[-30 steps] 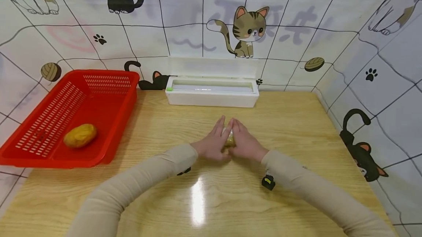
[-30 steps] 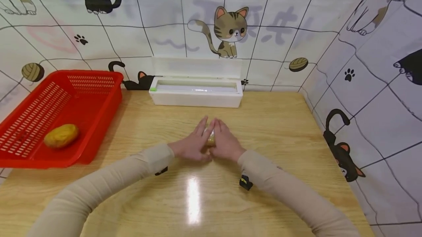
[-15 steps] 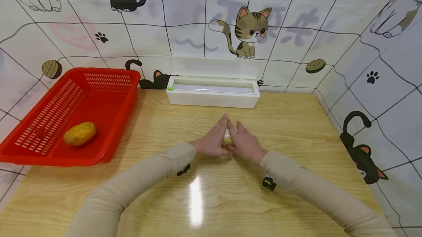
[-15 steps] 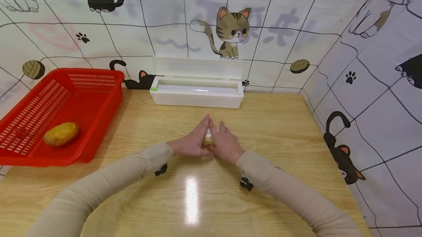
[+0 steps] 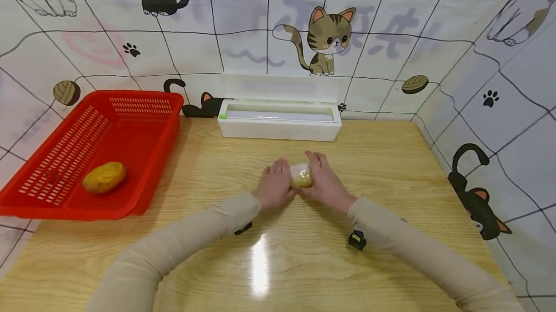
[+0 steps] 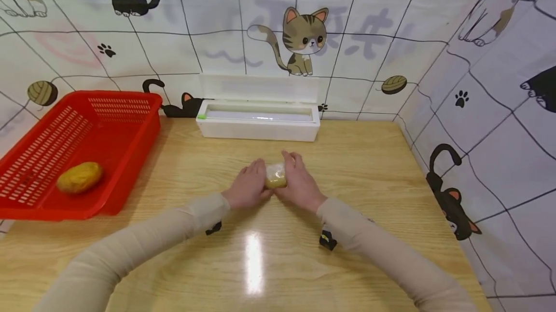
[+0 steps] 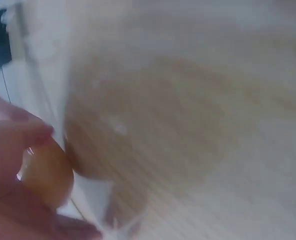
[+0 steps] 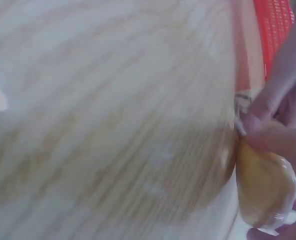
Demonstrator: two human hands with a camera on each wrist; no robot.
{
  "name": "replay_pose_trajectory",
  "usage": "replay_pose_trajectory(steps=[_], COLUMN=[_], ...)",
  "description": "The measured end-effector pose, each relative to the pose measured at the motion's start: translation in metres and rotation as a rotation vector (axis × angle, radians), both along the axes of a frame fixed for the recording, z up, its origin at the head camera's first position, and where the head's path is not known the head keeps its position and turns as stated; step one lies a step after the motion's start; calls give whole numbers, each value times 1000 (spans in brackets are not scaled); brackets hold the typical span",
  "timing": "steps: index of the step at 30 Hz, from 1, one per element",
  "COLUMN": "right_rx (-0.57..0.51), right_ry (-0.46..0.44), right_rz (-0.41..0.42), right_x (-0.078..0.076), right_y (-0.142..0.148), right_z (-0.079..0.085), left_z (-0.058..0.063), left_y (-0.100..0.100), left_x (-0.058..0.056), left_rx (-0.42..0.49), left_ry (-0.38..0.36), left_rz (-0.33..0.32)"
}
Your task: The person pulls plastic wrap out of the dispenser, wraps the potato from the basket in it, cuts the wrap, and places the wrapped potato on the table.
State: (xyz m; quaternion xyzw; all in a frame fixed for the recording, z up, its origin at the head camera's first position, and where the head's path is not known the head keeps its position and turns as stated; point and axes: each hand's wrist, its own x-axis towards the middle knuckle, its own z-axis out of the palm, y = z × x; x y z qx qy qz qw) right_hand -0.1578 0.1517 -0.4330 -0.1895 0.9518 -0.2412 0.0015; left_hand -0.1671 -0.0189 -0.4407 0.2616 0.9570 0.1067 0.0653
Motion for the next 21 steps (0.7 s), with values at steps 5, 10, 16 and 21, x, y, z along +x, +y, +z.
replay_pose_trajectory(steps=[5, 10, 16, 21], right_rx=[11, 67, 142, 99], right_ry=[69, 34, 4, -40], right_rz=[28, 18, 33, 39], right_x=[-3, -6, -9, -11], right_y=[2, -1, -8, -10], right_z=[2, 8, 19, 24], left_z=[-1, 3, 13, 17], left_y=[-7, -7, -3, -1], left_x=[-7, -7, -15, -24], left_rx=[101, 149, 88, 75], left_ry=[-7, 133, 116, 37], left_rz=[-13, -158, -190, -197])
